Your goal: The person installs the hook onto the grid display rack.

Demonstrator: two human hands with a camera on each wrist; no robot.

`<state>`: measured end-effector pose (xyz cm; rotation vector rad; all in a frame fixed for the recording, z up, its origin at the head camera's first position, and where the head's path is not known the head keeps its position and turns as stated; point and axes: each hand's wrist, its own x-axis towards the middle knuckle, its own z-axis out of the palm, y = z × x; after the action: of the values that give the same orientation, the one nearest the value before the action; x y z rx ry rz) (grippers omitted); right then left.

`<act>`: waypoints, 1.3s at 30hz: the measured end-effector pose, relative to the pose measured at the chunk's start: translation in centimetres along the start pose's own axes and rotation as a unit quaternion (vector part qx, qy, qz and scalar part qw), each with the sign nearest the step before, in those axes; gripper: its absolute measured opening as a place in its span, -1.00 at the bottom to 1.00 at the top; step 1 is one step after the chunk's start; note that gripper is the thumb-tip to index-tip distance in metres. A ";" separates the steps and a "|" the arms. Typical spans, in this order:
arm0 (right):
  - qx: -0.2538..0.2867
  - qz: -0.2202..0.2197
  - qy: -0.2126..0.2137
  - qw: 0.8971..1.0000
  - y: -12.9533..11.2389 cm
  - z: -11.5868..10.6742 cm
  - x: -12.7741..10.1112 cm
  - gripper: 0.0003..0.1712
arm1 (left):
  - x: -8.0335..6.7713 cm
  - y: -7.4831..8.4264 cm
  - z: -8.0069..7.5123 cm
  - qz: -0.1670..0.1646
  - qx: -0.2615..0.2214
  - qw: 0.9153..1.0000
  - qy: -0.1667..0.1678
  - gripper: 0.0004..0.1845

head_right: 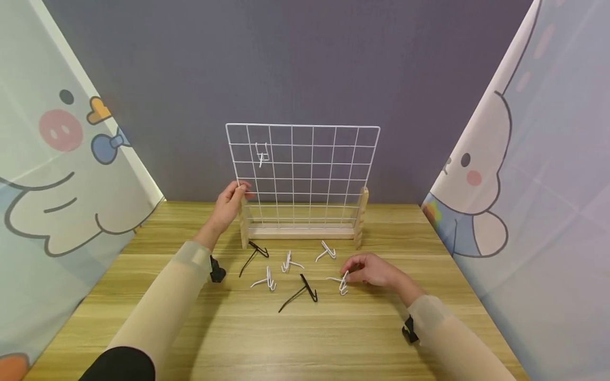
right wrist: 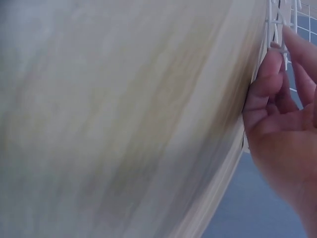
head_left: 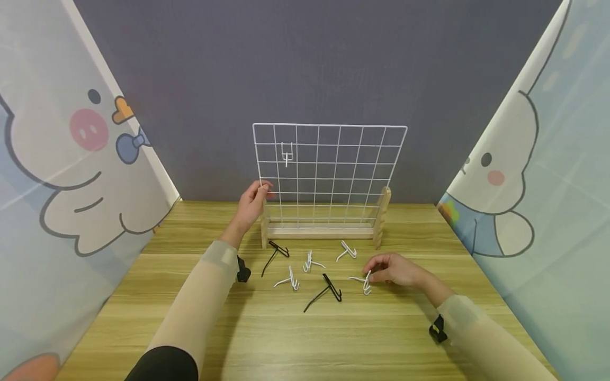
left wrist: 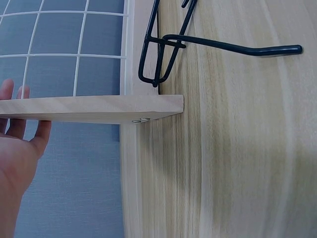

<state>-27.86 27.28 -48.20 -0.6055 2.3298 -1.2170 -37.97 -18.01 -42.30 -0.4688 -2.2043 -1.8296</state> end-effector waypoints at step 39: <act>0.028 0.003 -0.004 1.000 -1.4 2.3 -0.7 -0.70 | 0.1 -0.1 0.1 -0.014 0.001 1.000 0.009 -0.58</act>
<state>-25.79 25.51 -48.12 -0.5817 2.2808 -1.2701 -38.13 -17.94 -42.40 -0.4212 -2.2123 -1.8386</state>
